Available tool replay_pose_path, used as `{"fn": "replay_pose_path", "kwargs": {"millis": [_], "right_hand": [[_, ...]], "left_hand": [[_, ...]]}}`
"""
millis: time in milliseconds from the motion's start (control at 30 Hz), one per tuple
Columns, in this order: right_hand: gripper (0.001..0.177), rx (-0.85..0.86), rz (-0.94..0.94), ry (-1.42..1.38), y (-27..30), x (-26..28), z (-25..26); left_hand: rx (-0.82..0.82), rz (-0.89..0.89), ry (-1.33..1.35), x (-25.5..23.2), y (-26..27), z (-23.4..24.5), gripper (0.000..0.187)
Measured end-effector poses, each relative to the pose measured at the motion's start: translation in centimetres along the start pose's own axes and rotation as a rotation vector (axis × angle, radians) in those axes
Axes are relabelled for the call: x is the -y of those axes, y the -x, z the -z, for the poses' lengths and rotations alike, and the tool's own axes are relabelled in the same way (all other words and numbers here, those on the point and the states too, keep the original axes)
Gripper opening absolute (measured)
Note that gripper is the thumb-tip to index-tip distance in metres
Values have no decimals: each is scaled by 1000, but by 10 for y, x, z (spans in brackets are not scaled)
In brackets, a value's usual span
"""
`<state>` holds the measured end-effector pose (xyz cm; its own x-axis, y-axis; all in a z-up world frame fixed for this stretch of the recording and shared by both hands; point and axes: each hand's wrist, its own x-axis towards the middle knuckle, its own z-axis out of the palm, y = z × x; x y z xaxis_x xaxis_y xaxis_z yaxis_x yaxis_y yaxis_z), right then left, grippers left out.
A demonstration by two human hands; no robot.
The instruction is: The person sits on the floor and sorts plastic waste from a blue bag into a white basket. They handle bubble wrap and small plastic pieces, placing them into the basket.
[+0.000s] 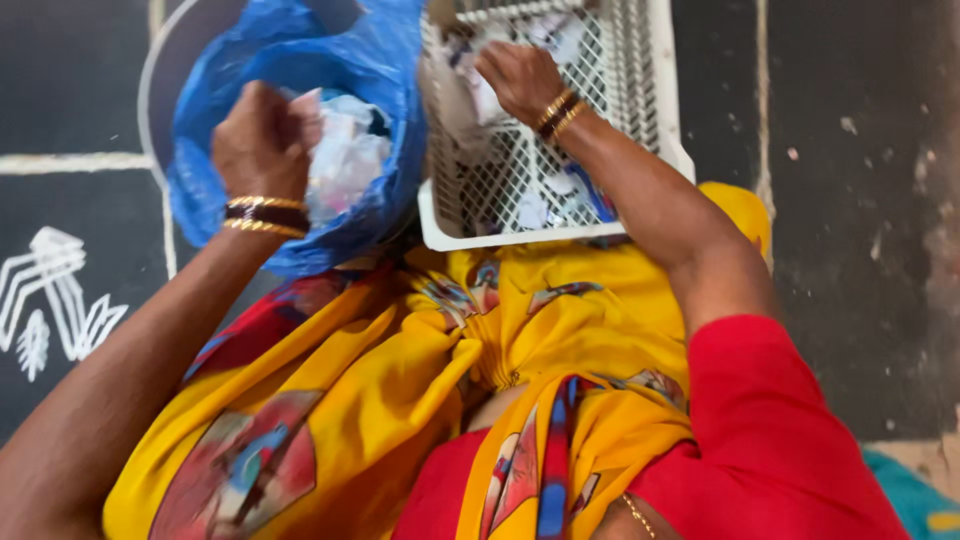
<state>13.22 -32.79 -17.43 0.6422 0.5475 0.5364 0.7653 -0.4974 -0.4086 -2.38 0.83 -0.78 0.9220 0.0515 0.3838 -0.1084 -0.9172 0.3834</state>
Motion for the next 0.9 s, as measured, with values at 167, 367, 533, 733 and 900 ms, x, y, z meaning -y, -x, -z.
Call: {"fn": "replay_pose_path", "kwargs": {"millis": [167,367,533,733,900], "right_hand": [[28,39,-163,90,17,-39,-16],[24,400,-539,170,27,-61,-29],[52,705,-282,332,42,-61,-68],[50,896,-247,433,48,-39,-86],[59,998,-355,373,50,-44,-57]], "left_hand": [[143,46,17,24,38,-12,45],[232,-49,81,5,42,-6,57],[455,-477,140,-31,45,-2,51],[690,-945,-43,-67,50,-21,58],[856,-959,-205,-62,47,-30,50]]}}
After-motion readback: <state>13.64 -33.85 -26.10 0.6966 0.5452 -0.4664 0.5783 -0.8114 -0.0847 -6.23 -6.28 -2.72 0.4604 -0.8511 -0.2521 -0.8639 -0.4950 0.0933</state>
